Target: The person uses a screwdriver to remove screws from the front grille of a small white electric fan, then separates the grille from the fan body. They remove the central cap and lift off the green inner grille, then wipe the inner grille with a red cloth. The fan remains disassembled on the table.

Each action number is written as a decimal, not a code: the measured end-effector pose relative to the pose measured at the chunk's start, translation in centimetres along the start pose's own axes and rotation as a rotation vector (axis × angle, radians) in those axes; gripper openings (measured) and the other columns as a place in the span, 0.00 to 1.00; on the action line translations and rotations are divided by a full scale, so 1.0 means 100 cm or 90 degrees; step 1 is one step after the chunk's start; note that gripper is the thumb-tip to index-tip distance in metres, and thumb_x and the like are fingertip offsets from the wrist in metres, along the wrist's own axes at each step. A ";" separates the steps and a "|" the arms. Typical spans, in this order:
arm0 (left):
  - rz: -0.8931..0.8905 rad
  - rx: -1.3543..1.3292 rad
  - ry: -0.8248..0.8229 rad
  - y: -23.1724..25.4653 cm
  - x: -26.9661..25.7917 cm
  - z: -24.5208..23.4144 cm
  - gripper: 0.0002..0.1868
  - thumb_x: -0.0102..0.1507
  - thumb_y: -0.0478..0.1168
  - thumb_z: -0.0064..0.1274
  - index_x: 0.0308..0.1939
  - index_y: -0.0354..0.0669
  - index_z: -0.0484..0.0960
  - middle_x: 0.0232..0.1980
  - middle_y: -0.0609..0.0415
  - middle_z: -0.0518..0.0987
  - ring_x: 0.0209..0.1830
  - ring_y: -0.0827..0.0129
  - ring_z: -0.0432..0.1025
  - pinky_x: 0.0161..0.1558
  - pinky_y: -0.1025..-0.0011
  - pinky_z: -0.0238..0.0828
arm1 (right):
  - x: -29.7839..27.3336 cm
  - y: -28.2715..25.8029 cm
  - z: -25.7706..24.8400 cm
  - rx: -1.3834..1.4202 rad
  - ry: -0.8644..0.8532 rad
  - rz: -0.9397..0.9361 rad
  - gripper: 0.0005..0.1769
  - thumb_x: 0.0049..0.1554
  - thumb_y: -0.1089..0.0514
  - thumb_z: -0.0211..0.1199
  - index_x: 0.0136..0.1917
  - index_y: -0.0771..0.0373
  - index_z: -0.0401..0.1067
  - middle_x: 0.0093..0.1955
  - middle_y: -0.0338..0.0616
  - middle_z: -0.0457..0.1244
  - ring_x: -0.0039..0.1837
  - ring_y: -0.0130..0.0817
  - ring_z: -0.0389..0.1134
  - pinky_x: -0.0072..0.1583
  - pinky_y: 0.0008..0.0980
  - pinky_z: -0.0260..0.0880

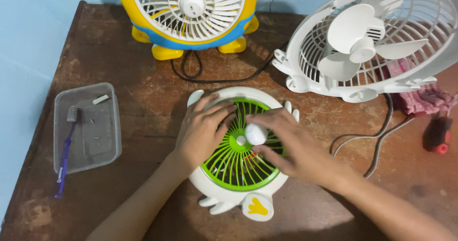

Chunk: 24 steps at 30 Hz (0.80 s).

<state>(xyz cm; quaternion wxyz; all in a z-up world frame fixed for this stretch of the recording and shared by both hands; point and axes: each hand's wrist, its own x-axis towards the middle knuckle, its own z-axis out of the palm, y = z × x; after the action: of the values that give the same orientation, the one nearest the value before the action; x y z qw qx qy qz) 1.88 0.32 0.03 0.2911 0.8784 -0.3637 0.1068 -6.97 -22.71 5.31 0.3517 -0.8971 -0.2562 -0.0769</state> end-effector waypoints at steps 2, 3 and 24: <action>-0.019 -0.013 -0.003 -0.002 0.006 0.000 0.13 0.65 0.44 0.58 0.52 0.46 0.85 0.59 0.59 0.83 0.69 0.60 0.68 0.67 0.55 0.63 | -0.009 0.000 -0.014 0.003 0.025 0.048 0.38 0.51 0.58 0.72 0.72 0.59 0.62 0.67 0.48 0.66 0.67 0.43 0.69 0.66 0.43 0.71; -0.027 -0.018 -0.005 -0.003 0.010 0.000 0.13 0.65 0.46 0.59 0.51 0.46 0.85 0.58 0.59 0.83 0.69 0.61 0.69 0.67 0.56 0.64 | -0.015 0.001 -0.022 0.016 0.036 0.079 0.39 0.51 0.58 0.72 0.72 0.60 0.62 0.67 0.49 0.66 0.67 0.43 0.69 0.64 0.42 0.72; 0.049 -0.085 -0.006 -0.012 0.037 -0.013 0.21 0.63 0.51 0.63 0.38 0.40 0.71 0.48 0.50 0.75 0.56 0.53 0.71 0.61 0.55 0.64 | -0.109 0.084 -0.072 -0.200 0.125 0.331 0.22 0.48 0.64 0.71 0.56 0.65 0.71 0.57 0.49 0.66 0.59 0.51 0.70 0.57 0.42 0.71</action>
<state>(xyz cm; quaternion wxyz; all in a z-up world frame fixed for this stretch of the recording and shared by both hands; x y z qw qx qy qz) 5.35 -0.32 2.05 0.3428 0.8430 -0.4048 0.0894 -11.72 -37.13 2.21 0.2395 -0.9642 0.0319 -0.1094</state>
